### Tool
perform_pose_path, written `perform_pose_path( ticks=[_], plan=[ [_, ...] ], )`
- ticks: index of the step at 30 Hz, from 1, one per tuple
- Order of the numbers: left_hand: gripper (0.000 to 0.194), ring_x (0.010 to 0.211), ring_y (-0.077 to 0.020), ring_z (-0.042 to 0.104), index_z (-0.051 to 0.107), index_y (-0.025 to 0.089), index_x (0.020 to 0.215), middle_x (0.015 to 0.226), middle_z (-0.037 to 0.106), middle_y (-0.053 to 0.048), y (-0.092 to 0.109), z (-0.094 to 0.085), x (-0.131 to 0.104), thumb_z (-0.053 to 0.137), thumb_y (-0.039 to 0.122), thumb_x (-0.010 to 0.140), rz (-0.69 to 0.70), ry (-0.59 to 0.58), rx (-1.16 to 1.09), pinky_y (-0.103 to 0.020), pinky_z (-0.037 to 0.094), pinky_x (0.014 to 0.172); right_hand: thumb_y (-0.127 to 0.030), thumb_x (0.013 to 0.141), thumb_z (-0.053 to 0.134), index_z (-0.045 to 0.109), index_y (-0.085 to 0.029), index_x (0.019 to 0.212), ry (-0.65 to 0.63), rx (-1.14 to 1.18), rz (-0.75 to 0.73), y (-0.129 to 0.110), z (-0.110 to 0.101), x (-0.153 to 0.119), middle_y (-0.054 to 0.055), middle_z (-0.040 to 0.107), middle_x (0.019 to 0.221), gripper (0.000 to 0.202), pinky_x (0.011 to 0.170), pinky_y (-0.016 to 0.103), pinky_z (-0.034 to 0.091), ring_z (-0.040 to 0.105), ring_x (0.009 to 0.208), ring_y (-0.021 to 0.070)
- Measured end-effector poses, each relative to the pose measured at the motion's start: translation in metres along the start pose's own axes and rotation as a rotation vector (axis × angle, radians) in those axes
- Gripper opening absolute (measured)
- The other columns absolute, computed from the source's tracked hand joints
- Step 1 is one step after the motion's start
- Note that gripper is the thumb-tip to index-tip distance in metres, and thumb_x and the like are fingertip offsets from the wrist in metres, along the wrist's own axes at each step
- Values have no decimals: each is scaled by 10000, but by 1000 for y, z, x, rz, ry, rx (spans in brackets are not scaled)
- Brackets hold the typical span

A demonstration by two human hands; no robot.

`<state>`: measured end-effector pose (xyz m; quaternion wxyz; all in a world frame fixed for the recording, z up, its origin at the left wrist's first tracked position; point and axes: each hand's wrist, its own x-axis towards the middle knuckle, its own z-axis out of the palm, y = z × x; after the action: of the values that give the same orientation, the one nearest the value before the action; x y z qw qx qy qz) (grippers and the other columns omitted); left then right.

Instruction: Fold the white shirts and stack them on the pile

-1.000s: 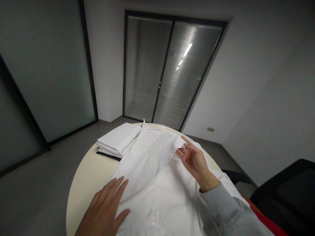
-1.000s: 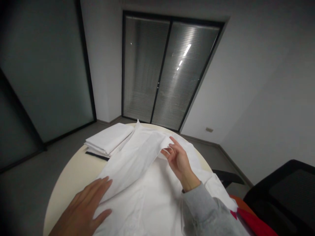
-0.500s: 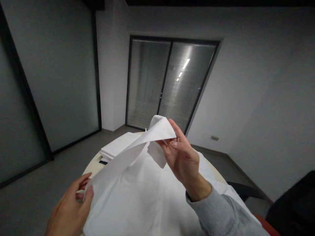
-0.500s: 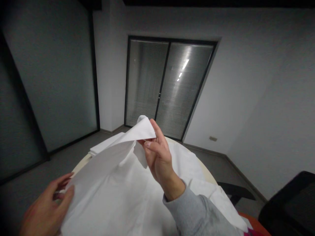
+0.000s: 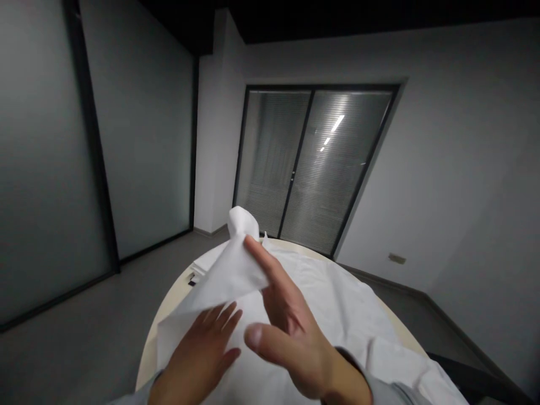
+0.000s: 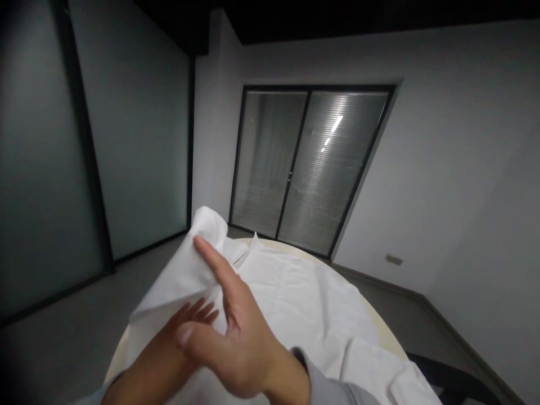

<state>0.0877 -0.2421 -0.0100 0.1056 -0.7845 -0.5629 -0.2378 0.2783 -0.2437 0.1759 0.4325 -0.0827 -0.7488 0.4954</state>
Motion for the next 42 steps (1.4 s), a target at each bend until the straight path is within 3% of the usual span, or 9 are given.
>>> perform_pose_path(
  ticks=[6, 13, 18, 22, 29, 34, 37, 39, 42],
  plan=[
    [521, 1318, -370, 631, 643, 268, 1425, 1433, 671, -117, -15, 0, -40, 571, 541, 986, -179, -169, -78, -541, 505, 1121, -414, 906, 724, 816, -304, 1106, 494, -333, 30, 30, -40, -72, 82, 779, 1074, 247, 908, 421, 531, 683, 1016, 317],
    [535, 1206, -375, 697, 736, 164, 1278, 1273, 747, -180, 1, -8, -33, 449, 541, 1031, -320, -246, -5, -555, 510, 1078, -412, 877, 680, 816, -275, 991, 834, -562, 43, 67, -91, -93, 61, 782, 1039, 225, 920, 410, 479, 670, 1049, 317],
    [560, 1238, -395, 672, 736, 157, 1277, 1271, 746, -189, -4, 0, -39, 450, 558, 1013, -328, -248, 26, -594, 473, 1099, -440, 856, 655, 805, -262, 1003, 859, -632, 108, 89, -102, -99, 56, 783, 1066, 276, 869, 376, 489, 679, 1020, 292],
    [526, 1199, -420, 686, 763, 168, 1224, 1205, 769, -184, -7, 5, -43, 456, 531, 997, -318, -234, 53, -627, 492, 1057, -442, 840, 644, 787, -223, 954, 872, -576, 223, 113, -98, -109, 43, 747, 876, 285, 644, 310, 455, 629, 729, 215],
    [522, 1177, -322, 723, 765, 243, 1166, 1211, 786, -104, -10, -4, -31, 320, 493, 1058, -279, -218, -62, -467, 531, 1083, -518, 801, 702, 726, -197, 972, 828, -460, 422, 121, -92, -114, -20, 600, 565, 364, 491, 277, 353, 512, 497, 170],
    [640, 1016, -349, 771, 772, 201, 959, 998, 816, -148, -8, -22, -20, 226, 521, 1055, -484, -384, -140, -510, 550, 992, -488, 842, 673, 744, -205, 940, 827, -636, 340, 105, -99, -98, -34, 560, 578, 308, 461, 277, 232, 338, 451, 120],
    [609, 930, -362, 771, 727, 184, 875, 914, 801, -169, 0, -24, -20, 265, 555, 1015, -563, -396, -162, -510, 565, 900, -407, 878, 643, 760, -224, 926, 780, -775, 199, 86, -106, -79, -3, 661, 709, 222, 499, 290, 291, 388, 489, 125],
    [565, 941, -359, 765, 704, 173, 937, 947, 792, -177, 4, -18, -21, 293, 556, 990, -573, -333, -190, -506, 575, 886, -374, 895, 640, 767, -238, 940, 725, -816, 89, 69, -110, -65, 10, 706, 790, 191, 532, 298, 330, 451, 530, 137],
    [585, 1177, -361, 698, 639, 107, 1200, 1212, 735, -232, 3, -4, -26, 365, 567, 964, -538, -16, -187, -506, 558, 1007, -375, 922, 633, 774, -246, 962, 681, -797, -58, 52, -114, -53, 1, 695, 755, 195, 516, 302, 304, 441, 508, 134]
  ],
)
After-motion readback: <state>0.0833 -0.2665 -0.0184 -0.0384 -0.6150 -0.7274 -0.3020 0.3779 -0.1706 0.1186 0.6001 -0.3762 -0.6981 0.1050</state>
